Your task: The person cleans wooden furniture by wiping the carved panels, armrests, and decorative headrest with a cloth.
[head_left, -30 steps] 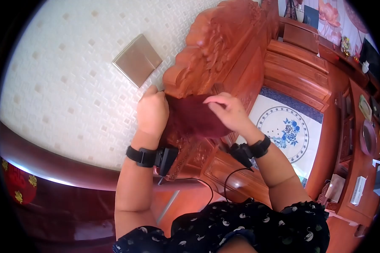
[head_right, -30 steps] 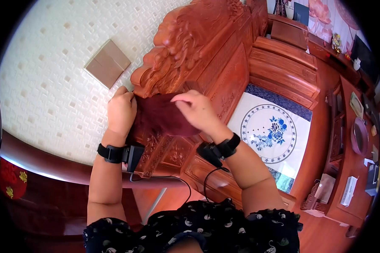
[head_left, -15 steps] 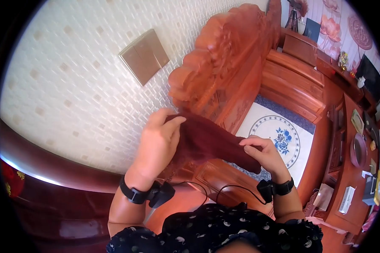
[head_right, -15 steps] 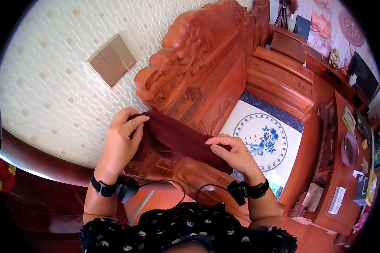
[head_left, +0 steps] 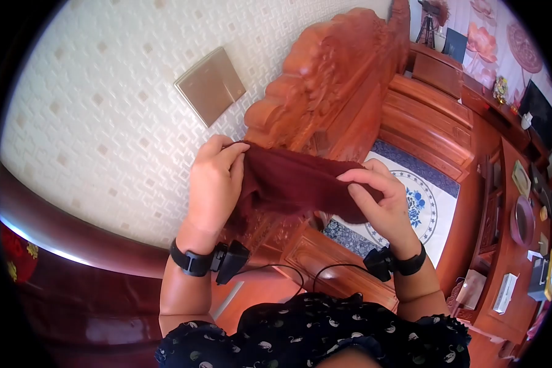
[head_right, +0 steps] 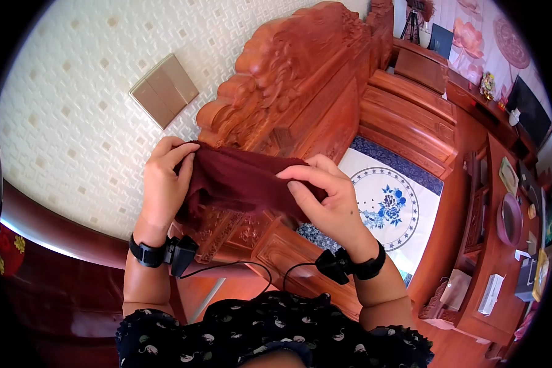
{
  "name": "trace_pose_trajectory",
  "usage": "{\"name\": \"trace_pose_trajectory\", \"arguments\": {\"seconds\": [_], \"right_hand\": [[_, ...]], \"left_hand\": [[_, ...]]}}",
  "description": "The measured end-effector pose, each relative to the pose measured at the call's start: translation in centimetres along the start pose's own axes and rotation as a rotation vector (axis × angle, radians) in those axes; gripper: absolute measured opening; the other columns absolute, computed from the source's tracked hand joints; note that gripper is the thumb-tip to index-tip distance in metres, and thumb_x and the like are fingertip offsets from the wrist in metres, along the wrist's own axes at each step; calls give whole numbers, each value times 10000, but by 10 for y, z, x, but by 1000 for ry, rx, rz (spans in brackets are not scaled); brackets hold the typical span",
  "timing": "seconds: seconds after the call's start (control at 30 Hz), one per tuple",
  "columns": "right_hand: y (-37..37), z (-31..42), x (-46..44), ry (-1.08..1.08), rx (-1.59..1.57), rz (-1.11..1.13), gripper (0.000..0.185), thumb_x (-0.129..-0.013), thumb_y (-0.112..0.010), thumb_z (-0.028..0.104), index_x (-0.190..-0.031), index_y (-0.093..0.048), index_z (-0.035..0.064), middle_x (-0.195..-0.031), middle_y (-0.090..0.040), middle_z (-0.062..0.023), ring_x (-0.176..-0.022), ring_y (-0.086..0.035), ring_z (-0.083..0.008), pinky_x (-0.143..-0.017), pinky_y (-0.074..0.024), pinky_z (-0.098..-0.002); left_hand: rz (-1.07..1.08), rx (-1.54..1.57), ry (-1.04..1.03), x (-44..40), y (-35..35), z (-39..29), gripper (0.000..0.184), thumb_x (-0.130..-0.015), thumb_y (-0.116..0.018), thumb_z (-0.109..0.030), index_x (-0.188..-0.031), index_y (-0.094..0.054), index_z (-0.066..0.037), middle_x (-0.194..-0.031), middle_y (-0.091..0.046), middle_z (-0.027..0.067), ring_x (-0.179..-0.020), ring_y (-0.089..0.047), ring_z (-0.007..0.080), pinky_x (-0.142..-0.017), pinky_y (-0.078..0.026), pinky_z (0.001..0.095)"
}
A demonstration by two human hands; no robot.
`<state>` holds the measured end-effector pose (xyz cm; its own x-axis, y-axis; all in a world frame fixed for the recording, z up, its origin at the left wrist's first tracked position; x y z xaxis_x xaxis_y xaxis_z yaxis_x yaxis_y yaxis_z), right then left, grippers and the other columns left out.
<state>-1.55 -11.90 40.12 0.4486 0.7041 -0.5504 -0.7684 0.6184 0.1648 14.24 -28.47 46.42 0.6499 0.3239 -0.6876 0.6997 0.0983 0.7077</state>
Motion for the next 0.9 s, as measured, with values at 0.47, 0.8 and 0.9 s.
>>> {"name": "trace_pose_trajectory", "arguments": {"seconds": [0.47,0.8,0.9], "right_hand": [[-24,-32,-30,-324,-634,-25,180,-849,-528,74,-970,-619,-24,-892,-627,-53,-798,-569,-87,-721,-458,-211],[16,-53,-17,-513,-839,-64,180,-831,-536,57,-973,-609,-25,-913,-637,-103,-804,-615,-156,-726,-506,-258],[-1,-51,-28,-490,-801,-31,182,-832,-544,75,-974,-611,-17,-908,-635,-81,-806,-601,-136,-732,-487,-248]], "left_hand": [[16,-321,-114,-23,-23,17,161,-752,-524,48,-854,-631,-13,-901,-585,116,-842,-564,315,-724,-465,356],[-7,-161,-169,-16,-18,-4,218,-699,-510,37,-862,-642,-18,-856,-573,124,-817,-549,314,-727,-466,370],[-31,-268,-153,-16,-21,9,219,-687,-514,33,-856,-643,-18,-853,-573,119,-814,-551,308,-723,-467,366]]}}
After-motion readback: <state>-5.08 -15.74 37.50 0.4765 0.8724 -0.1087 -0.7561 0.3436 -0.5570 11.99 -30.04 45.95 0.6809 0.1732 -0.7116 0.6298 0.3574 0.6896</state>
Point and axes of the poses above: each hand's wrist, its own x-axis away from the middle knuckle, its own y-axis out of the back of the hand, z = x × y, the point moved 5 cm from there along -x, towards the middle knuckle
